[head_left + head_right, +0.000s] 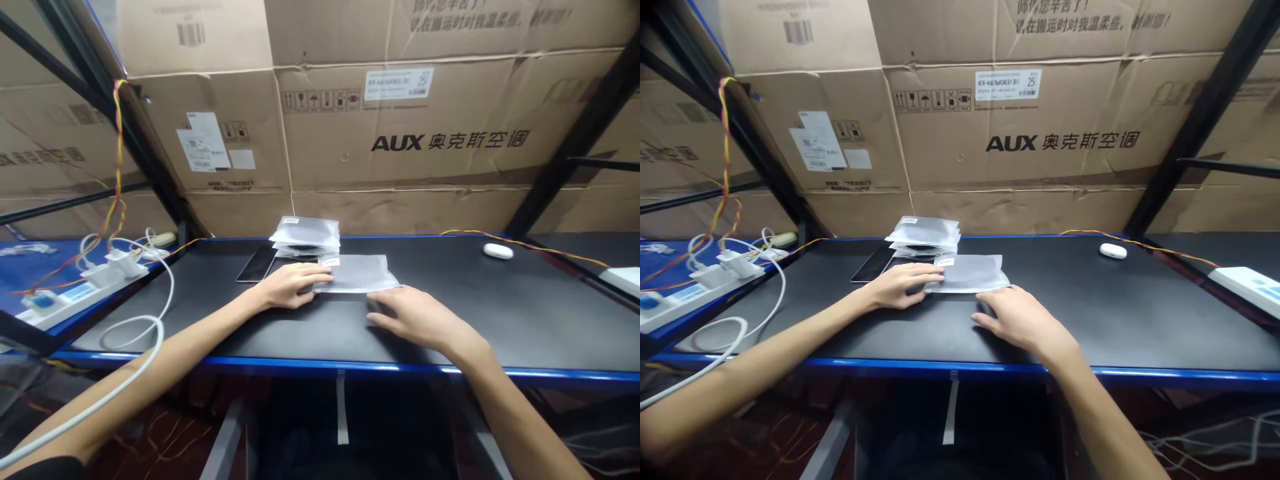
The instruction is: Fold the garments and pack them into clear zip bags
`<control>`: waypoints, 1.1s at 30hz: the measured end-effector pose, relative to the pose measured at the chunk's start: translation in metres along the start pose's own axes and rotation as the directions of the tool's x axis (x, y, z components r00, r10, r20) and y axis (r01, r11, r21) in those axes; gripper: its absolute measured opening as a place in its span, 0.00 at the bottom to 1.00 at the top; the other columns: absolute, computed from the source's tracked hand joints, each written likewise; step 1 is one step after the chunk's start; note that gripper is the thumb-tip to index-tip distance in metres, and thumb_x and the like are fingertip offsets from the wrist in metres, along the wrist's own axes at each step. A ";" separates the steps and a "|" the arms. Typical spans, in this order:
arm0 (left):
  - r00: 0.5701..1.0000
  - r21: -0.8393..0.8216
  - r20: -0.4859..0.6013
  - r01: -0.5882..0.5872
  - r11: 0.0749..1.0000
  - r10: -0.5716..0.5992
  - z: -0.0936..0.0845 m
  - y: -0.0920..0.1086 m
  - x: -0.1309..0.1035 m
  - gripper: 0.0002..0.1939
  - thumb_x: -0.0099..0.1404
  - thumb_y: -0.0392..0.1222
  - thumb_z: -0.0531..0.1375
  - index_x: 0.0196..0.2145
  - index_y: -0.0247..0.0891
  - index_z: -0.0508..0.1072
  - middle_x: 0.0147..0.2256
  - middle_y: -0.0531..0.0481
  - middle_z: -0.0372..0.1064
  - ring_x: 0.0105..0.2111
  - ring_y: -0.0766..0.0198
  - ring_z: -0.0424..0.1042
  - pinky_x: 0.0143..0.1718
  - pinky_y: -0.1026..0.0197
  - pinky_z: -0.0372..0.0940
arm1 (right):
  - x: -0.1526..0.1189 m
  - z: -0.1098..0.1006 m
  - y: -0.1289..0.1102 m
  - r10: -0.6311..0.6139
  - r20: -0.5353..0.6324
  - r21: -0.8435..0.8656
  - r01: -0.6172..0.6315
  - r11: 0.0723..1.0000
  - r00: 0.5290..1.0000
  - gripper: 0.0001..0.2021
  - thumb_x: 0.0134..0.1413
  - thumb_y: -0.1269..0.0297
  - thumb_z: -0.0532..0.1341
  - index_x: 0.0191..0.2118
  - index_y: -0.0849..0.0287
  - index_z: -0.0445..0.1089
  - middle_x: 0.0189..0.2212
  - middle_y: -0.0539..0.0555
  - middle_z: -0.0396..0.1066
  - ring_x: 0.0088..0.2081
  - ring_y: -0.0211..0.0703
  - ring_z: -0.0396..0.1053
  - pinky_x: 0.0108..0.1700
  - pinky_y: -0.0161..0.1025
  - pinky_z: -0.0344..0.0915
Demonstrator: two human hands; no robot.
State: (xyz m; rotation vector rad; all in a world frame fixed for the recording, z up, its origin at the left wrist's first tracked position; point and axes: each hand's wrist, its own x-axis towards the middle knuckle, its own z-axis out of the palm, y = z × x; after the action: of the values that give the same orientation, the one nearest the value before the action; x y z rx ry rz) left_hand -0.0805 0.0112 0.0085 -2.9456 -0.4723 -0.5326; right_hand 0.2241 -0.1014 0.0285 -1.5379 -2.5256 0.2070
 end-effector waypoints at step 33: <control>0.986 0.026 -0.162 0.038 0.999 -0.033 0.025 0.003 -0.002 0.11 0.73 0.39 0.54 0.37 0.38 0.76 0.43 0.45 0.80 0.38 0.62 0.81 0.38 0.64 0.74 | 0.084 0.047 -0.023 -0.611 -0.138 -0.538 0.458 0.707 0.780 0.17 0.71 0.71 0.47 0.40 0.60 0.74 0.33 0.55 0.76 0.35 0.45 0.67 0.33 0.42 0.53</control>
State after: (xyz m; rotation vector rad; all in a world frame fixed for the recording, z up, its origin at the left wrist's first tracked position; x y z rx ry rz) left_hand -0.0735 0.0116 -0.0154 -2.8405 -0.5102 -0.7551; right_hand 0.1558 -0.0389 -0.0055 -0.7489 -2.7338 -0.7402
